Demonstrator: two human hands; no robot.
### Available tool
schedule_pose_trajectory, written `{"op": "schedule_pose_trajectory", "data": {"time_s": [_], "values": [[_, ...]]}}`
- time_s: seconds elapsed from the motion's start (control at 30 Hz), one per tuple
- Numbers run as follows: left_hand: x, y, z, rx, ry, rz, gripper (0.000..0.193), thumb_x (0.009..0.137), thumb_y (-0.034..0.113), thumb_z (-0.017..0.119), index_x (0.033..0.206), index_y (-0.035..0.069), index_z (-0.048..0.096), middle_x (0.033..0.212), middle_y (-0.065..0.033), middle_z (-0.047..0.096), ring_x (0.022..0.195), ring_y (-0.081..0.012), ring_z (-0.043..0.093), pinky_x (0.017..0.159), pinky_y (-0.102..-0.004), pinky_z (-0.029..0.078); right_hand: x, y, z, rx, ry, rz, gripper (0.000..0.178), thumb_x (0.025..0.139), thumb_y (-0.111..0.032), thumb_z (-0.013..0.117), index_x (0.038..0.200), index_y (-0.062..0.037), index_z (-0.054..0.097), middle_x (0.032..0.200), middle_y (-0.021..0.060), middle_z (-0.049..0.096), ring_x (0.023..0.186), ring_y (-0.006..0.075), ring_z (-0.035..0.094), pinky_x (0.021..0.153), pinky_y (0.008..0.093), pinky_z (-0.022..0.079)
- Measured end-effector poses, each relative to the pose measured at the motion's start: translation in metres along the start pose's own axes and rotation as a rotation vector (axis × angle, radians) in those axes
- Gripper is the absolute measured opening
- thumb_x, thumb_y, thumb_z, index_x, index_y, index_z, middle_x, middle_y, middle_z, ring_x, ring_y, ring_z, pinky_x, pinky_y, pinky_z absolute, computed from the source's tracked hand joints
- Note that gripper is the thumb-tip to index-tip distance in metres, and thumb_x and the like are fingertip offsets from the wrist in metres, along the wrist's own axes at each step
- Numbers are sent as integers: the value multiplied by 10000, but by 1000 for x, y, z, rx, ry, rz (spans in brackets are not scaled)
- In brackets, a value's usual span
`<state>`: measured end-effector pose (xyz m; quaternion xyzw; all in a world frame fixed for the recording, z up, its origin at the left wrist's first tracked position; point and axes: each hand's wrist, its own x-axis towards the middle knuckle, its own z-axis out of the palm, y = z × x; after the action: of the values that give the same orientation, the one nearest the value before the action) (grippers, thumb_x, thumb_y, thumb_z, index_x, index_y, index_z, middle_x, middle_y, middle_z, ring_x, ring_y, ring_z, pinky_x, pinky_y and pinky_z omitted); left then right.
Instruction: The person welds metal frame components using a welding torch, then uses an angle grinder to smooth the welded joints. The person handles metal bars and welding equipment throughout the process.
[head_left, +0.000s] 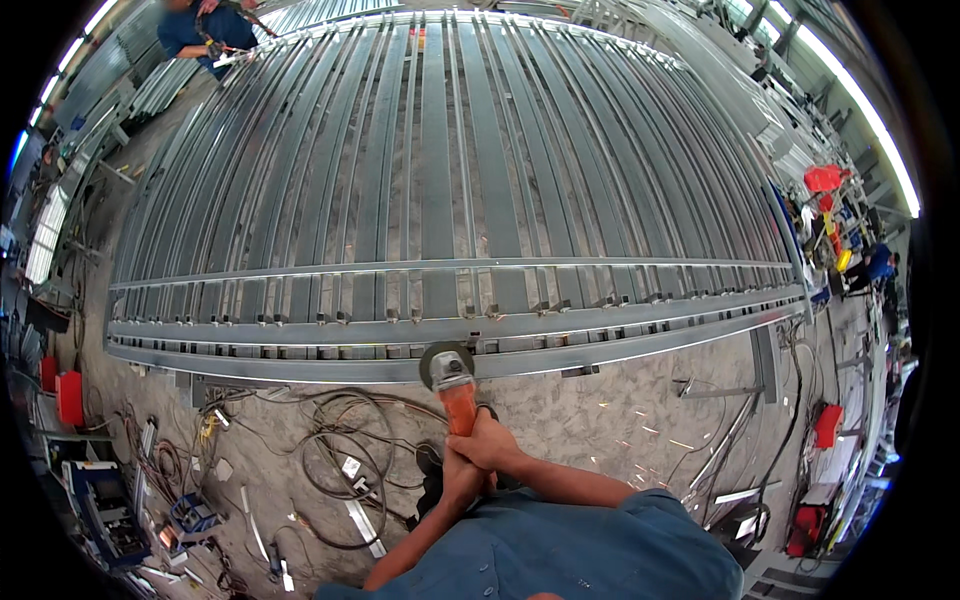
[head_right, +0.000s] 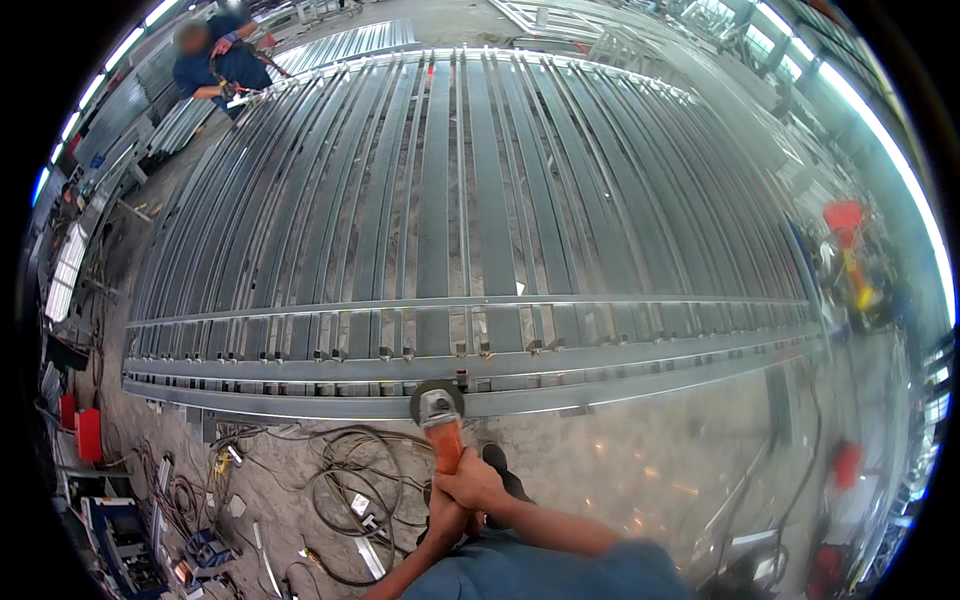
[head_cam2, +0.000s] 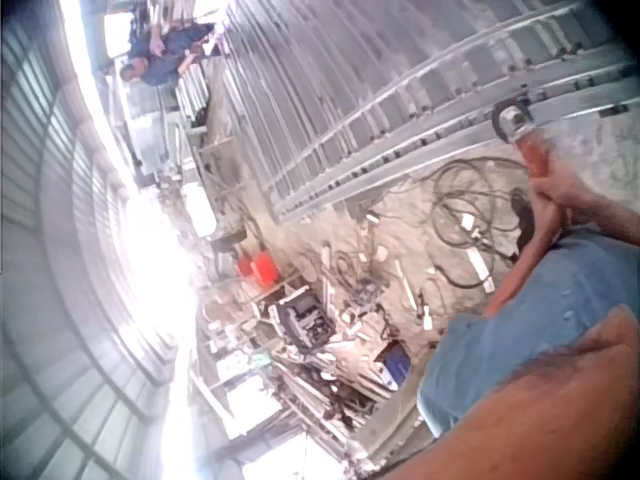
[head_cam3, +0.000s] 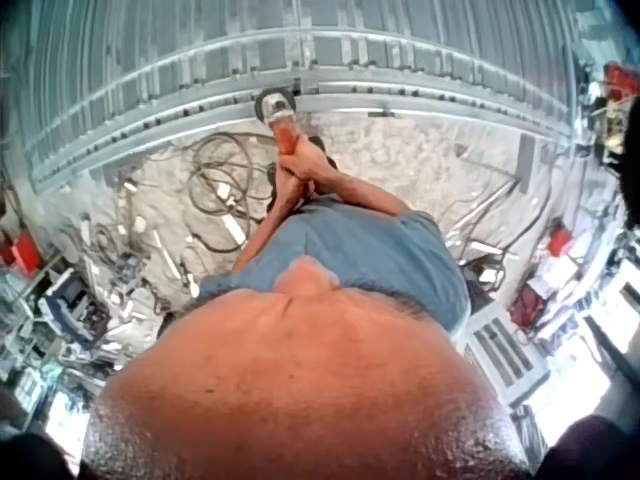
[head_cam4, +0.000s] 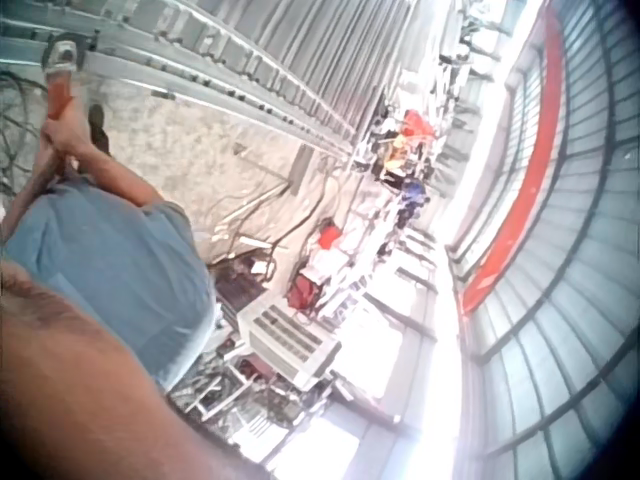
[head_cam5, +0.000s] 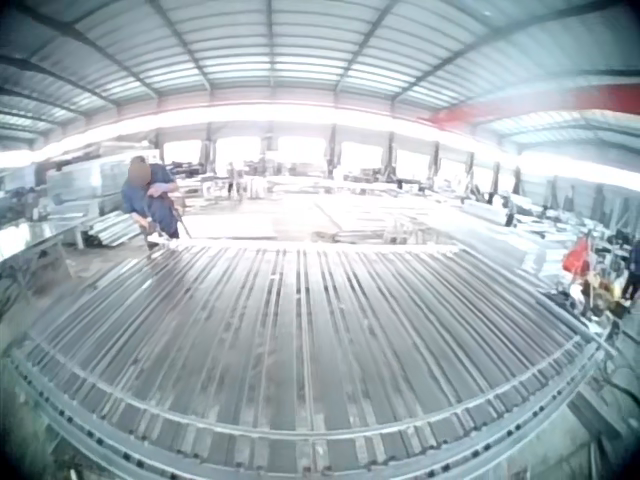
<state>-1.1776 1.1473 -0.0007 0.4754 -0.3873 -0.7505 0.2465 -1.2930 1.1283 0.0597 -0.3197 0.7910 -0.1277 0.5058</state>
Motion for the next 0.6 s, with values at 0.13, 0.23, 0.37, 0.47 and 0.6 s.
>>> {"op": "schedule_pose_trajectory", "data": {"time_s": [0.13, 0.23, 0.37, 0.47, 0.6], "values": [[-18, 39, -9, -22, 50, 28, 501, 762, 53, 766, 1204, 40, 530, 793, -57, 631, 545, -163, 609, 482, -320, 489, 2, -3, -5, -5, -133, -256, 763, 882, -550, 748, 1321, 36, 530, 1192, 289, 691, 1117, 444, 683, 956, 497, 536], [-26, 38, -43, -87, 225, 159, 817, 664, -76, 733, 1377, 44, 354, 940, -120, 639, 687, -233, 680, 552, -348, 575, 20, -9, -33, -75, 229, -411, 683, 904, -509, 753, 1341, -23, 553, 1166, 222, 694, 1084, 434, 677, 914, 522, 538], [-43, 58, -71, -169, 350, 196, 791, 679, -85, 704, 1386, 20, 367, 998, -140, 625, 755, -250, 692, 611, -380, 607, 86, -16, -87, -352, 623, -580, 465, 915, -399, 753, 1279, -132, 639, 1142, 91, 653, 1093, 322, 679, 856, 498, 554], [-56, 63, -85, -186, 409, 246, 773, 686, -84, 688, 1384, 10, 369, 998, -145, 621, 738, -248, 683, 604, -378, 606, 110, -26, -110, -483, 413, -510, 341, 917, -396, 750, 1144, -147, 693, 1128, 76, 665, 1084, 335, 680, 843, 508, 553], [-72, 55, -93, -215, 443, 205, 755, 695, -52, 657, 1390, 6, 371, 1001, -147, 615, 742, -240, 674, 596, -373, 603, 121, -27, -119, -479, 420, -536, 338, 943, -454, 701, 1065, -141, 735, 1091, 90, 709, 1041, 350, 693, 841, 508, 550]]}}
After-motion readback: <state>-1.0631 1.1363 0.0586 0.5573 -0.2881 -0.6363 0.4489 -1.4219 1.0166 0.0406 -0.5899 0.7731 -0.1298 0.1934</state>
